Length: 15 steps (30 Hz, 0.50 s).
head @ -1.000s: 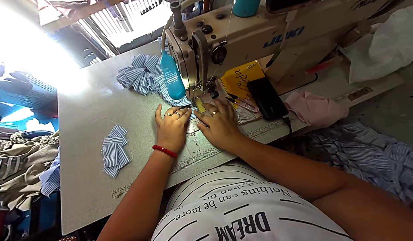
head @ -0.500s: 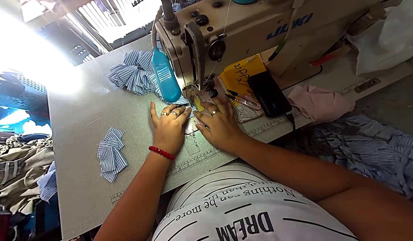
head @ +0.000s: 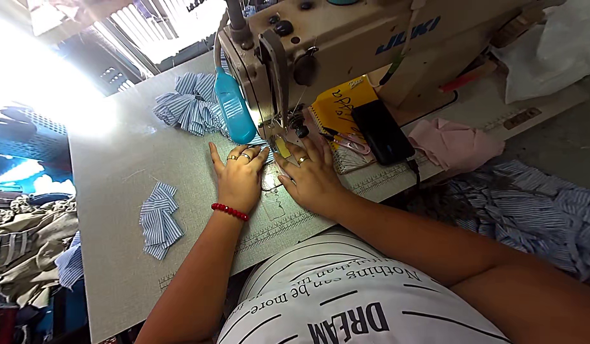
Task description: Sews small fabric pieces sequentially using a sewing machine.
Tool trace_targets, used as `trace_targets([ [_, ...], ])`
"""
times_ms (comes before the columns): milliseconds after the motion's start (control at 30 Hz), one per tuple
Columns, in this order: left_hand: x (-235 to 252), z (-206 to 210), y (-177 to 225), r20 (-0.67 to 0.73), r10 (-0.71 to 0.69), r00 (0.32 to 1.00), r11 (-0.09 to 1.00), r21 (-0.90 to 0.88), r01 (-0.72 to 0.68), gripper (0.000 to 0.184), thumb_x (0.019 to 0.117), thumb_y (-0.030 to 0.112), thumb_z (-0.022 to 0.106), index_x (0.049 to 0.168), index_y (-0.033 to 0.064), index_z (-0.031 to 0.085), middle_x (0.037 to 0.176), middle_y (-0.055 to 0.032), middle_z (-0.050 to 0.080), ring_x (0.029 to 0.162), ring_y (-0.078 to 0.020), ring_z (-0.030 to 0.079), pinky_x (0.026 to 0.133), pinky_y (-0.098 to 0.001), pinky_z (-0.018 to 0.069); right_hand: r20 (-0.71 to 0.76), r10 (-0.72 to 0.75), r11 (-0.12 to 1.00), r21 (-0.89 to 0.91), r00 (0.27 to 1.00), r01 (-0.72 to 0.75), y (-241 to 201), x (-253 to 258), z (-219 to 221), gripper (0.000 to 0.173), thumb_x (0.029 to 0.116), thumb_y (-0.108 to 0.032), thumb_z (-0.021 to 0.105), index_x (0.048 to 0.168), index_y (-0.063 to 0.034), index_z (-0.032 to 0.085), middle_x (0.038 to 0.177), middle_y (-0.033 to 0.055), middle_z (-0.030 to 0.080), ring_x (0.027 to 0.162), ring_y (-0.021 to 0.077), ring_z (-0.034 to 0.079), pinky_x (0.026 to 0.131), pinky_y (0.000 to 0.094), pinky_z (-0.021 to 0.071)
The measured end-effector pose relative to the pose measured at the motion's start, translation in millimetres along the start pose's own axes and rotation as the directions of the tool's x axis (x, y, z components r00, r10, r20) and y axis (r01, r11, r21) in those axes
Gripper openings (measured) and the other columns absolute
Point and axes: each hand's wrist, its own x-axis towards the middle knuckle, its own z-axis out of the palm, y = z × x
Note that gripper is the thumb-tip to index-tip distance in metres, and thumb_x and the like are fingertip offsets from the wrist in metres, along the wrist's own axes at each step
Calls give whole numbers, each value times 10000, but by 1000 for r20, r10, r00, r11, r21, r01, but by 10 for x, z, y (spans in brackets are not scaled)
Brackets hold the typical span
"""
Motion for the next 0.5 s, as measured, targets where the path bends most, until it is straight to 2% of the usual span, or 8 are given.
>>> trace_targets([
  [100, 24, 2, -4, 6, -16, 1000, 1000, 16, 16, 388, 1002, 67, 518, 1309, 192, 719, 1321, -51, 692, 1340, -326, 565, 1139, -798, 93, 16, 9, 1000, 6, 1000, -9, -5, 0, -9, 526, 1076, -452, 393, 1548, -241, 493, 1633, 123, 393, 1566, 409, 182, 1191, 741, 42],
  [233, 72, 45, -34, 7, -70, 997, 997, 39, 70, 413, 1020, 70, 495, 1314, 254, 718, 1320, -25, 701, 1307, -310, 603, 1121, -816, 99, -28, -17, 1000, 16, 999, 17, 9, -4, 7, 492, 1067, -434, 425, 1490, -226, 566, 1583, 137, 460, 1548, 408, 238, 1206, 717, 80],
  [500, 113, 53, -18, -7, -126, 992, 990, 56, 127, 398, 1022, 94, 499, 1320, 246, 715, 1284, -48, 708, 1281, -316, 613, 1121, -813, 100, -70, -50, 998, 45, 996, 53, 27, -16, 28, 460, 1055, -416, 468, 1433, -205, 622, 1538, 145, 506, 1533, 405, 274, 1218, 695, 112],
])
